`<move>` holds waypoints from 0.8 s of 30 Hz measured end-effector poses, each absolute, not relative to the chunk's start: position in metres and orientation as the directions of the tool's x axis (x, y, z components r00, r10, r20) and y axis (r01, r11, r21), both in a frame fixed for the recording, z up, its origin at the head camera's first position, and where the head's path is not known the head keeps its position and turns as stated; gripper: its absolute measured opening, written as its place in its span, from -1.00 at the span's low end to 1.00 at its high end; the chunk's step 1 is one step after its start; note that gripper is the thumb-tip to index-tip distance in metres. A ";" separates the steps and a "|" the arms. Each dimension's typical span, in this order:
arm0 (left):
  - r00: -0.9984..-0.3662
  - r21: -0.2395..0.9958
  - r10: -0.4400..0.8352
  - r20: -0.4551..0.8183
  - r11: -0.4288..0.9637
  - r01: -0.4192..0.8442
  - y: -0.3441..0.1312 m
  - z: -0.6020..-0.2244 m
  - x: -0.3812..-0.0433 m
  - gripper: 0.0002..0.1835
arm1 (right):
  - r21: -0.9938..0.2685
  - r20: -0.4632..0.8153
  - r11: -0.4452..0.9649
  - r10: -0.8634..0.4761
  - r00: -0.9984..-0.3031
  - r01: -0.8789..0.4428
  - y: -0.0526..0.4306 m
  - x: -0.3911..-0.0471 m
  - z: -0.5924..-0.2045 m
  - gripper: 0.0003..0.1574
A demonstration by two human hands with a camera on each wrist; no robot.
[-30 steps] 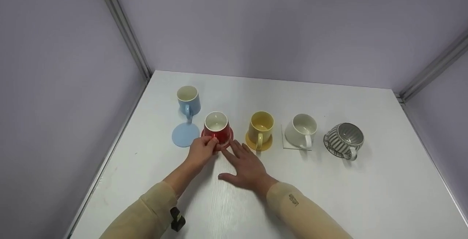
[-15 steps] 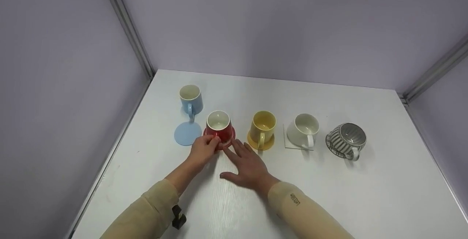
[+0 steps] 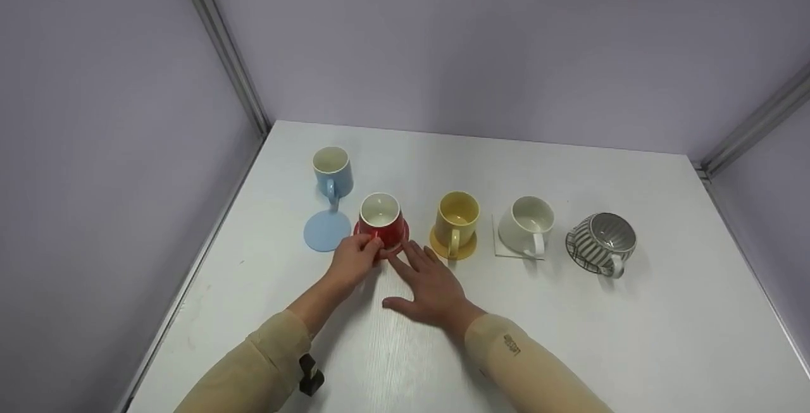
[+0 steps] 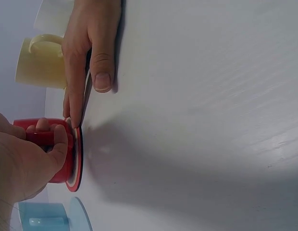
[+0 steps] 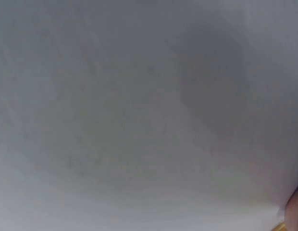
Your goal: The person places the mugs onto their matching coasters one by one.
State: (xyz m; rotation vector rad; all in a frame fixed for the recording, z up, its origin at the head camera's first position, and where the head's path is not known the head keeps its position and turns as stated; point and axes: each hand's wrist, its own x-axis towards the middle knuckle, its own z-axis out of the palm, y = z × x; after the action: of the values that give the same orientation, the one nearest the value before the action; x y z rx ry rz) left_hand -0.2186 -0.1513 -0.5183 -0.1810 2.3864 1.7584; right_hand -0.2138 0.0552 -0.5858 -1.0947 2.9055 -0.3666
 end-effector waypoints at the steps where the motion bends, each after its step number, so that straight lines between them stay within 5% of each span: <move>1: -0.977 0.935 0.005 -0.212 0.294 -0.201 -0.152 -0.519 -0.218 -0.70 | -0.221 0.067 0.729 -0.652 -0.755 -0.648 0.055 -0.214 -0.586 0.12; 24: -0.976 0.933 -0.044 -0.215 0.287 -0.218 -0.157 -0.521 -0.210 -0.61 | -0.229 0.081 0.728 -0.647 -0.758 -0.646 0.057 -0.214 -0.590 0.16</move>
State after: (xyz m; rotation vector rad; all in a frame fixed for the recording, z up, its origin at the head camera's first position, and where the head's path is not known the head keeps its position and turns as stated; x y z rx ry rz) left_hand -0.2104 -0.1573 -0.5213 -0.2457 2.3984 1.7751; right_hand -0.2143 0.0569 -0.5903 -1.0914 2.9158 -0.3831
